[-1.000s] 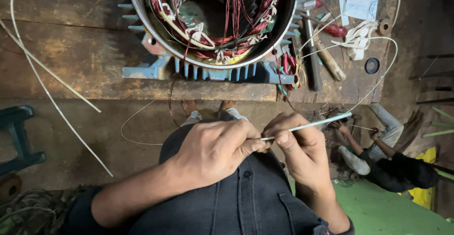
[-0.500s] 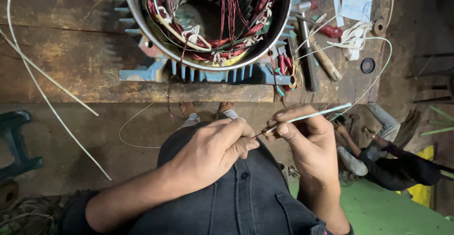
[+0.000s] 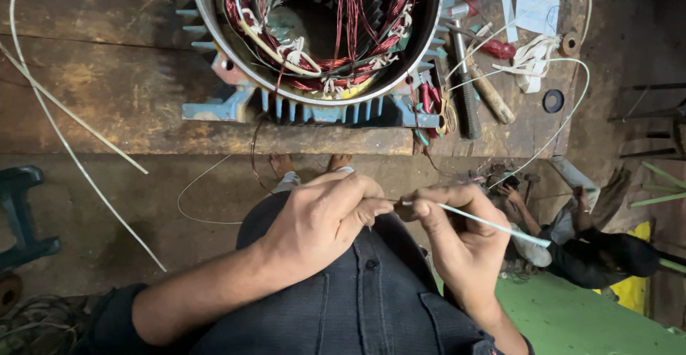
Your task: The person works on a motor stator, stripping insulation from copper wires with a knife, twisting wire ends together, and using pliers to cut and adjust connections. The person also slides white insulating sleeves onto the wires.
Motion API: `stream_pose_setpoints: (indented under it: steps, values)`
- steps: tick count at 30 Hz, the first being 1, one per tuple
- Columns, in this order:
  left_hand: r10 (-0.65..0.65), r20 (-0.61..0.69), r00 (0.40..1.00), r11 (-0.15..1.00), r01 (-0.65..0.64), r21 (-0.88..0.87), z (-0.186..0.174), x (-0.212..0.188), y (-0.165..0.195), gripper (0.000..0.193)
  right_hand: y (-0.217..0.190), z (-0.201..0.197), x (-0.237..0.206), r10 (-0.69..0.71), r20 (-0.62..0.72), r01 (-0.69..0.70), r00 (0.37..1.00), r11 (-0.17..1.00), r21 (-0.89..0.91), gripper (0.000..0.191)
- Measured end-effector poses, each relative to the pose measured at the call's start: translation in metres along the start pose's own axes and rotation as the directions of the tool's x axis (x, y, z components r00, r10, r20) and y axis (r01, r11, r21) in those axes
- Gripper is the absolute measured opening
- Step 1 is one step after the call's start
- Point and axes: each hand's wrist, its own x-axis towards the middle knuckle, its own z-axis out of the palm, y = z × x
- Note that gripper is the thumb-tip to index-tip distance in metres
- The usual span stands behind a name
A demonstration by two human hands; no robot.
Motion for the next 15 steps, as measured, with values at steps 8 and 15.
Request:
stream_pose_setpoints:
  steps: [8,15]
  values:
    - [-0.023,-0.031,0.999,1.0,0.024,0.015,0.001,-0.002,-0.001,0.014,0.012,0.001,0.005,0.054,0.107,-0.068,0.993,0.989,0.134,0.008]
    - [-0.013,-0.021,1.0,0.998,0.012,-0.059,0.003,-0.005,-0.002,0.013,0.02,0.0,0.009,0.066,0.122,-0.098,0.99,0.954,0.282,0.01]
